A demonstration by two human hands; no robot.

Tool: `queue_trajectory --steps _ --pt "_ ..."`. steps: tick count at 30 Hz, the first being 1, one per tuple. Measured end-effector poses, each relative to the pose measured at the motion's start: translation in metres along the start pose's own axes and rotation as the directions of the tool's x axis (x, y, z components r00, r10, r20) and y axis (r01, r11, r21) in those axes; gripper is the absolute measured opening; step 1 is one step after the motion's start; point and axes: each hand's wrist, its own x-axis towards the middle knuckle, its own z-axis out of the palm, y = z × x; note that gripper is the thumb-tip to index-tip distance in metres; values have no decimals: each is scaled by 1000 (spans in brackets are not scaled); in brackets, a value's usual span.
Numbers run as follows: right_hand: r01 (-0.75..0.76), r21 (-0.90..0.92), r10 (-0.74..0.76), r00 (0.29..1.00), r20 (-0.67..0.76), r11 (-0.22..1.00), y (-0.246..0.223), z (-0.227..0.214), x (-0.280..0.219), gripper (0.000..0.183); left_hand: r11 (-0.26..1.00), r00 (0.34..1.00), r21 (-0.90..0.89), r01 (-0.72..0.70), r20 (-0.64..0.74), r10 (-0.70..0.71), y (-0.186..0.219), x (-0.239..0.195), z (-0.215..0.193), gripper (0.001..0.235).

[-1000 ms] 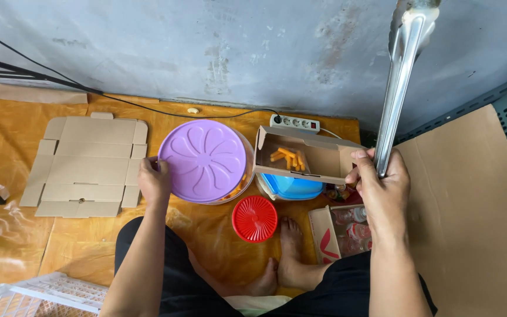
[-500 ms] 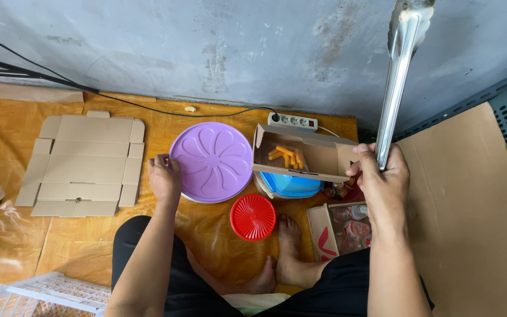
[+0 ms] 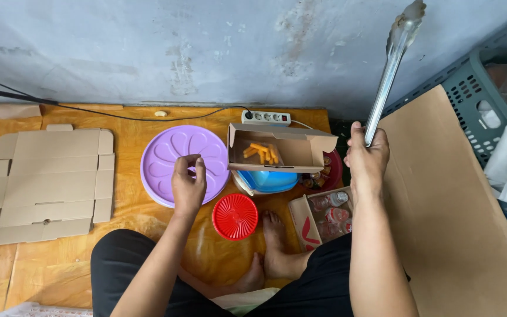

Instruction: Assembling a cardboard box, dusting it, and then using tongs to fill plastic bags with snacks to place inside the box.

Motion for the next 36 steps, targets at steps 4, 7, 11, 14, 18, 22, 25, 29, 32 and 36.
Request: queue_trajectory --steps 4,7,11,14,18,22,25,29,32,36 --pt "126 -149 -102 982 160 981 -19 -6 -44 41 945 984 -326 -30 156 85 79 -27 -15 18" --pt "308 -222 -204 896 394 925 -34 14 -103 35 826 862 -564 -15 411 296 121 -39 -22 48" --pt "391 -211 -212 793 572 896 -39 32 -154 28 901 751 -431 48 610 252 152 -58 -33 72" --pt "519 -235 -169 617 769 822 -50 38 -163 21 969 827 -217 123 562 21 172 -63 -40 48" --pt "465 -178 -53 441 896 867 -58 27 -166 47 915 839 -222 338 512 -185 177 -67 -49 30" --pt "519 -281 116 326 938 807 -99 -16 -132 58 740 785 -363 566 511 -350 138 -68 -55 24" --pt "272 -331 165 493 854 903 -68 -66 -78 32 739 796 -314 595 355 -490 117 -65 -69 14" --pt "-67 -483 366 743 560 873 41 -87 15 19 793 829 -244 559 153 -537 70 -61 -80 5" --pt "-195 -648 492 811 316 737 177 -82 70 27 779 780 68 624 -121 -614 37 -62 -80 20" --pt "94 -701 381 784 490 707 322 -45 108 36 732 896 528 431 -154 -416 -49 -59 -73 30"
